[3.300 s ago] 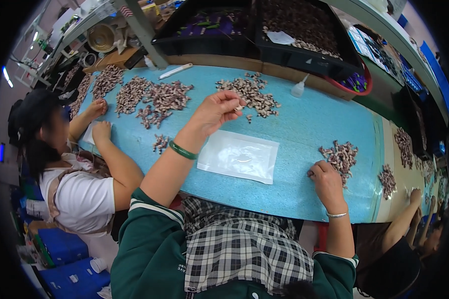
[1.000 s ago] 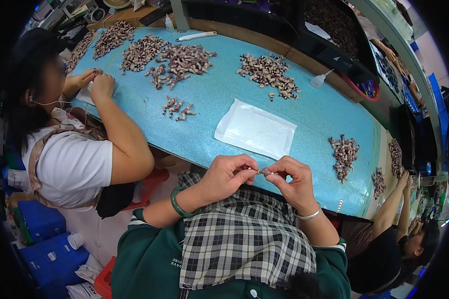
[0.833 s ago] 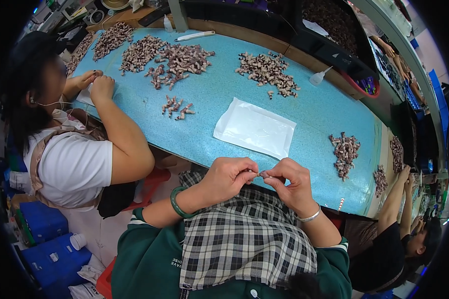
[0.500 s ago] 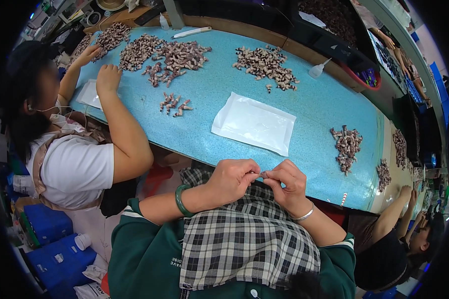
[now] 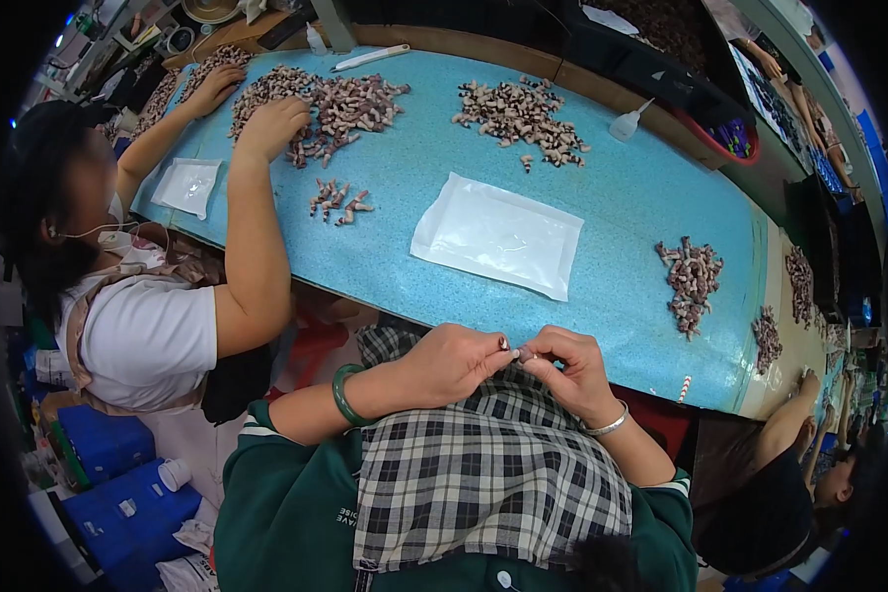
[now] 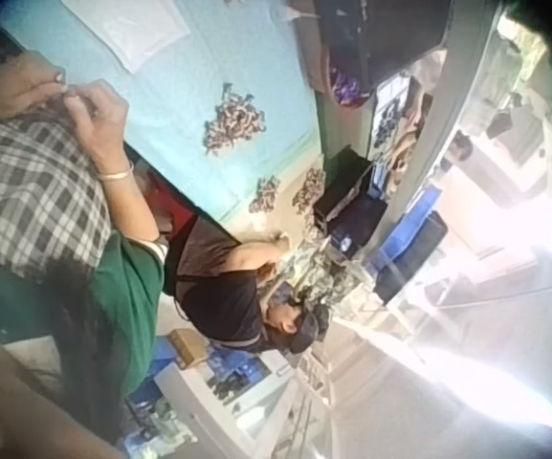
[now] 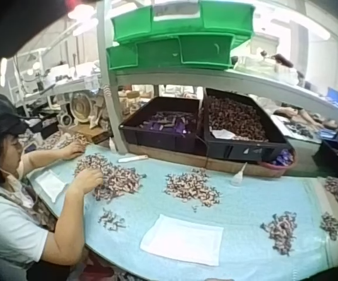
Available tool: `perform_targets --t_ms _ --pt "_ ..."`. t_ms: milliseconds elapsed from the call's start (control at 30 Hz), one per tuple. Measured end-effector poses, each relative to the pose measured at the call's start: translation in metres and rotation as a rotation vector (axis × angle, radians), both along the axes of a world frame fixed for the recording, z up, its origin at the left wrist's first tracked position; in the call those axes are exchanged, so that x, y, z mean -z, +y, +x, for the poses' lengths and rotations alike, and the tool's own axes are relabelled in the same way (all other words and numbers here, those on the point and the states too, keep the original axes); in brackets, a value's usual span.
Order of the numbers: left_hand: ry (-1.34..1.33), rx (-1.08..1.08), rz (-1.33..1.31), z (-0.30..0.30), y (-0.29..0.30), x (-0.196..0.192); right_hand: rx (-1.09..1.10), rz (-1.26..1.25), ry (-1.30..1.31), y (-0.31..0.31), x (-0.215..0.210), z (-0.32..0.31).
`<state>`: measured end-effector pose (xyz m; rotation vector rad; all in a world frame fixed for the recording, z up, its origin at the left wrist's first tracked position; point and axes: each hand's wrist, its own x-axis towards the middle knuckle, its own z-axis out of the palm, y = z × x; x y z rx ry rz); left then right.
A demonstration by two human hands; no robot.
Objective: The person assembles small components by picking individual pieces from piles on the table, fitting them together by hand, and placing the assembled parts in groups on the work surface.
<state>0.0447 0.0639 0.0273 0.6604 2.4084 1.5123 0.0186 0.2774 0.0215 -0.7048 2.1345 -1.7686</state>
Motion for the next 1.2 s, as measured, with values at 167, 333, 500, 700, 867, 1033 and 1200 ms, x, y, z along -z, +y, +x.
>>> perform_targets --t_ms 167,333,500,700,867,1033,1200 --pt "-0.008 0.084 -0.038 0.004 0.002 -0.001 -0.078 0.124 0.246 0.004 0.002 0.008" --pt "0.032 0.178 -0.149 0.008 0.005 0.005 -0.105 0.154 0.321 0.007 0.004 0.015" --pt "0.039 0.212 -0.198 0.011 0.006 0.009 -0.119 0.182 0.345 0.008 0.006 0.022" --pt "0.024 0.213 -0.164 0.014 0.008 0.011 -0.110 0.182 0.318 0.010 0.013 0.028" --pt "-0.001 0.235 -0.180 0.013 0.008 0.010 -0.114 0.175 0.310 0.010 0.013 0.030" --pt "-0.013 0.250 -0.177 0.013 0.009 0.010 -0.113 0.167 0.294 0.012 0.014 0.032" --pt "-0.011 0.249 -0.176 0.013 0.010 0.010 -0.108 0.159 0.275 0.012 0.013 0.033"
